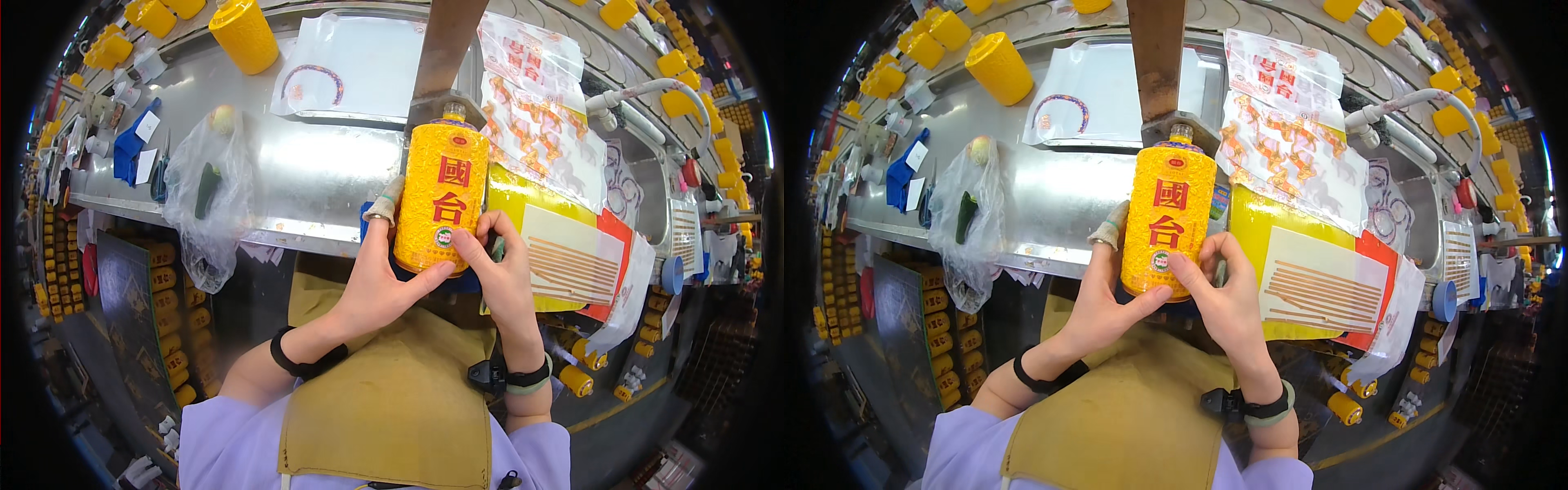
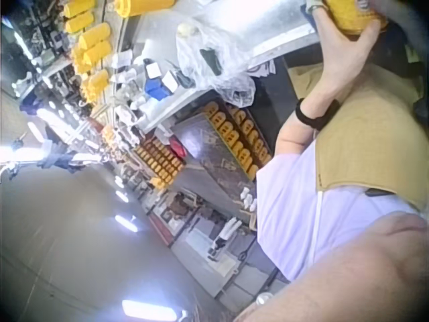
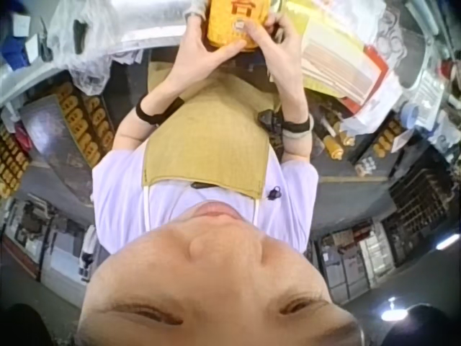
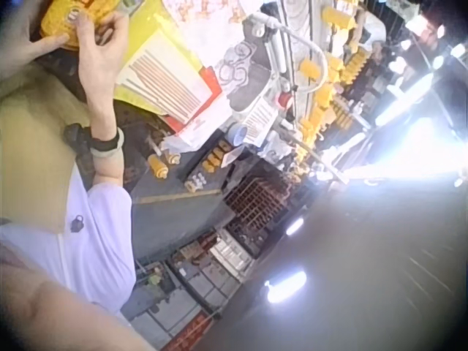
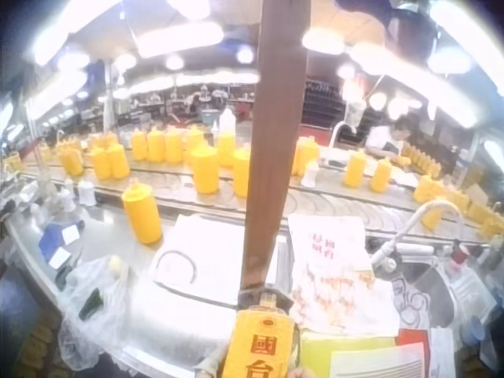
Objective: Applying labels and smoothing them onto yellow industrial bottles on a factory line.
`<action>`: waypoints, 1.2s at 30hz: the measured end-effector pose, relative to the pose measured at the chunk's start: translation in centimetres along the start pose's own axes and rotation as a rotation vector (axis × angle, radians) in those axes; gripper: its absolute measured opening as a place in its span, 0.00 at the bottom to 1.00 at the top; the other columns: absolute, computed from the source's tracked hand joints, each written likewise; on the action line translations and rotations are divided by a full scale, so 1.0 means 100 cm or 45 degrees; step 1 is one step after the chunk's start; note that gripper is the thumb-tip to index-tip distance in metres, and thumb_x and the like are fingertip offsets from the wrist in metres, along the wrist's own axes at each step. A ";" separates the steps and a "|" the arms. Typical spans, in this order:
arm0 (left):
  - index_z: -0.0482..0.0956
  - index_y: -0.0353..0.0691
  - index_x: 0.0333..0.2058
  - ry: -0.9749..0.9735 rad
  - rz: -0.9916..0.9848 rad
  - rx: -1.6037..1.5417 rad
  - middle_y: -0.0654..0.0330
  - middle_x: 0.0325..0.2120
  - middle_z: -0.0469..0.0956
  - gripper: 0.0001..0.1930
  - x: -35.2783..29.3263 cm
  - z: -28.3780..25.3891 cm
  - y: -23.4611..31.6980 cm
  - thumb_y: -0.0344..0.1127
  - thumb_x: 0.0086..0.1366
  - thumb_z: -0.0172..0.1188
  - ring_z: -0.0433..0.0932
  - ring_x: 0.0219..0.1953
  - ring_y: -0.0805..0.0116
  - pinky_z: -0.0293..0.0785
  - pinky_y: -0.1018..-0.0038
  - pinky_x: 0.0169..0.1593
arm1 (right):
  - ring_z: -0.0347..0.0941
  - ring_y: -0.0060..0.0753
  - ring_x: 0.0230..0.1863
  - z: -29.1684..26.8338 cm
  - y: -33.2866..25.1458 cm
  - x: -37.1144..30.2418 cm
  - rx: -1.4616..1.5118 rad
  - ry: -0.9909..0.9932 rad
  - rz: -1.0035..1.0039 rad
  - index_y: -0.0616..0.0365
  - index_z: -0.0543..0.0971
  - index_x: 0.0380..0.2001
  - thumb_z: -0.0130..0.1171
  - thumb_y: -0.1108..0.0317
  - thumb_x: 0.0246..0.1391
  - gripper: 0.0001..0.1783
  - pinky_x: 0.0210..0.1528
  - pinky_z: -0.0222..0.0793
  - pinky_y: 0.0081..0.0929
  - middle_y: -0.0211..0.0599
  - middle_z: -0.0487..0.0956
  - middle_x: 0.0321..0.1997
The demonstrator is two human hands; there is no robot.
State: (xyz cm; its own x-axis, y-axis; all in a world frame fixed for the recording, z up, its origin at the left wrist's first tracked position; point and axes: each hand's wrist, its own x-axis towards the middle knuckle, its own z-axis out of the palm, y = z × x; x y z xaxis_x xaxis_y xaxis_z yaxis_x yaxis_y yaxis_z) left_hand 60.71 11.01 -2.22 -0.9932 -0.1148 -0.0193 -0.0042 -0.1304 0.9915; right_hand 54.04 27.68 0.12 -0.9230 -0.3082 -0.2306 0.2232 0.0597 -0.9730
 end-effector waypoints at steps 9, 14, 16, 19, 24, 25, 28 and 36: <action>0.40 0.32 0.77 -0.034 -0.008 0.036 0.48 0.75 0.53 0.54 -0.001 -0.002 -0.002 0.29 0.65 0.71 0.54 0.77 0.57 0.52 0.61 0.77 | 0.59 0.10 0.33 -0.003 0.000 0.001 0.042 -0.022 0.025 0.54 0.71 0.35 0.73 0.64 0.62 0.17 0.34 0.57 0.14 0.17 0.67 0.30; 0.43 0.28 0.76 0.012 0.014 0.050 0.46 0.72 0.57 0.54 -0.001 -0.001 -0.004 0.34 0.64 0.74 0.58 0.75 0.57 0.56 0.63 0.76 | 0.59 0.11 0.33 -0.003 0.001 0.000 0.015 -0.010 0.029 0.54 0.71 0.35 0.73 0.64 0.62 0.17 0.34 0.57 0.14 0.18 0.66 0.30; 0.43 0.28 0.76 0.016 0.018 0.037 0.45 0.72 0.57 0.54 -0.001 -0.001 -0.004 0.34 0.64 0.74 0.58 0.75 0.57 0.56 0.63 0.76 | 0.59 0.11 0.33 -0.002 0.002 0.000 -0.013 -0.001 0.014 0.55 0.71 0.35 0.74 0.63 0.62 0.18 0.34 0.57 0.14 0.18 0.66 0.30; 0.43 0.28 0.76 0.018 0.028 0.023 0.46 0.72 0.57 0.53 -0.001 0.000 -0.004 0.33 0.64 0.74 0.58 0.75 0.57 0.56 0.63 0.76 | 0.59 0.11 0.33 -0.002 0.003 0.000 -0.029 0.006 0.008 0.55 0.71 0.35 0.74 0.63 0.61 0.18 0.34 0.57 0.14 0.18 0.66 0.30; 0.44 0.29 0.76 0.025 0.039 0.036 0.46 0.71 0.58 0.52 -0.001 0.001 -0.003 0.33 0.64 0.74 0.60 0.74 0.58 0.58 0.63 0.75 | 0.58 0.11 0.33 -0.002 0.004 0.000 -0.003 0.001 0.000 0.54 0.71 0.35 0.74 0.63 0.61 0.18 0.34 0.57 0.14 0.17 0.66 0.30; 0.44 0.29 0.76 0.027 0.032 0.033 0.46 0.70 0.59 0.52 -0.002 0.001 -0.002 0.33 0.64 0.74 0.61 0.74 0.58 0.58 0.63 0.75 | 0.58 0.10 0.33 -0.002 0.004 0.000 0.002 -0.004 -0.004 0.54 0.71 0.35 0.74 0.63 0.61 0.18 0.34 0.56 0.13 0.17 0.66 0.30; 0.45 0.29 0.76 0.026 0.042 0.039 0.46 0.70 0.59 0.52 -0.003 0.001 -0.002 0.33 0.64 0.74 0.61 0.73 0.58 0.59 0.63 0.74 | 0.58 0.10 0.32 -0.002 0.003 0.000 0.005 -0.010 -0.004 0.54 0.71 0.35 0.74 0.63 0.61 0.18 0.34 0.56 0.13 0.17 0.66 0.29; 0.44 0.29 0.76 0.023 0.044 0.036 0.47 0.70 0.60 0.52 0.000 0.000 -0.002 0.32 0.65 0.73 0.61 0.73 0.58 0.59 0.63 0.74 | 0.57 0.10 0.32 -0.002 0.003 0.000 0.013 -0.007 0.019 0.53 0.71 0.35 0.75 0.63 0.61 0.18 0.33 0.55 0.13 0.16 0.65 0.29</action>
State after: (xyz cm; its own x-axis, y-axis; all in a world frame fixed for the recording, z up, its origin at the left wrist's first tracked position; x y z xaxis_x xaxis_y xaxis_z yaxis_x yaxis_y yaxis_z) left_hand 60.74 11.06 -2.38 -0.9905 -0.1367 0.0132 0.0268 -0.0983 0.9948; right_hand 54.05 27.94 -0.15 -0.9177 -0.3128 -0.2448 0.2399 0.0548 -0.9692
